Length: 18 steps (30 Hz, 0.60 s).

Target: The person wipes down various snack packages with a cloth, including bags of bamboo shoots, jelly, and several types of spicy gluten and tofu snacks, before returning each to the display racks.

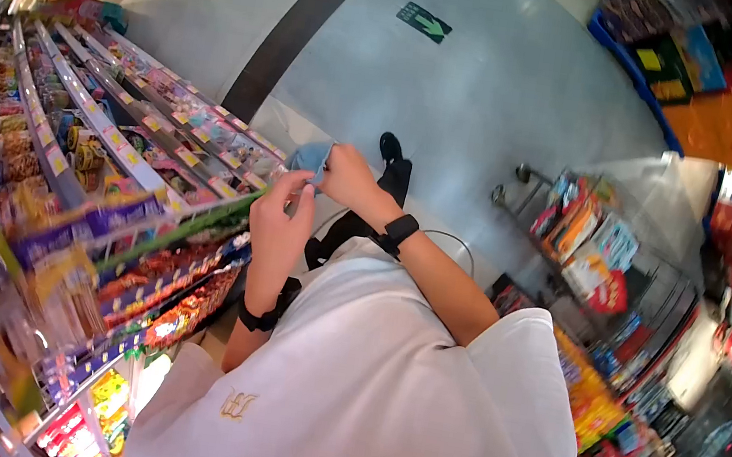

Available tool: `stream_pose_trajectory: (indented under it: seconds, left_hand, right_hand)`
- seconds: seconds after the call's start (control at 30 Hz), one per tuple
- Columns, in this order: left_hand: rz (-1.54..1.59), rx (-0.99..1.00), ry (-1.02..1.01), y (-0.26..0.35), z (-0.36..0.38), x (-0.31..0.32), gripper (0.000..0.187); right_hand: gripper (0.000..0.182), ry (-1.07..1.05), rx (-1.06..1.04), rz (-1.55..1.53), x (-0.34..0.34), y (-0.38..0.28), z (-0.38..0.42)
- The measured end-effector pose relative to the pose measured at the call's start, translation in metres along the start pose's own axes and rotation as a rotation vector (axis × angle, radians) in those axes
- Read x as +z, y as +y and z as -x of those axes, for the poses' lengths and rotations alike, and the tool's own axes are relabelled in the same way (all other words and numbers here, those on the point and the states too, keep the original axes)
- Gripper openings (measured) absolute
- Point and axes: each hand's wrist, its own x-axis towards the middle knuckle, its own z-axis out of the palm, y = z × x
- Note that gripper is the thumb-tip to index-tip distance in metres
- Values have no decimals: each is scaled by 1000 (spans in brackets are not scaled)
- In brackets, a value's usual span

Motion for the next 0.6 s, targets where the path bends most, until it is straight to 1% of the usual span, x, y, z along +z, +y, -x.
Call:
stream_pose_trajectory:
  seconds: [0.07, 0.1, 0.13, 0.17, 0.2, 0.23, 0.27, 0.3, 0.33, 0.37, 0.4, 0.43, 0.5, 0.53, 0.57, 0.6]
  left_hand:
    - [-14, -26, 36, 12, 12, -7, 13]
    - [94, -71, 76, 12, -112, -6, 13]
    - [61, -30, 158, 12, -145, -17, 10]
    - [38, -46, 195, 11, -158, -20, 8]
    - [10, -70, 247, 10, -179, -42, 8]
    - [9, -60, 333, 9, -191, -38, 8]
    - [-12, -52, 427, 5, -210, -40, 8]
    - [-34, -73, 484, 3, -235, -56, 8]
    - [-135, -35, 598, 1, -252, -62, 7]
    - [-221, -17, 694, 0, -265, -59, 7]
    - [-254, -53, 764, 2, -284, -60, 8]
    - [-284, -90, 795, -7, -302, -68, 8]
    - [-89, -144, 813, -28, -342, -62, 8]
    - [-49, -273, 792, -29, -363, -72, 10]
    - [-30, -312, 795, -26, -388, -69, 10]
    - [-24, -333, 802, -22, -419, -64, 8]
  right_hand:
    - [17, -60, 239, 110, 2, 1, 6]
    - [17, -123, 268, 212, -51, 10, -111]
    - [14, -77, 37, 205, -55, -2, -153]
    - [13, -55, -126, 174, -58, -5, -169]
    - [14, -172, -50, 169, -51, -17, -208]
    - [14, -233, -21, 191, -59, -17, -219]
    - [15, -285, -24, 193, -61, -17, -241]
    - [15, -321, -86, 177, -54, -29, -280]
    - [15, -343, -171, 150, -51, -31, -305]
    - [15, -408, -149, 160, -55, -26, -322]
    - [15, -481, -115, 202, -55, -26, -345]
    - [16, -543, -114, 225, -46, -27, -376]
    - [18, -645, -159, 189, -40, -2, -428]
    - [20, -712, -237, 216, -32, 2, -455]
    - [23, -779, -287, 282, -45, 10, -474]
    - [23, -821, -255, 304, -66, 13, -494]
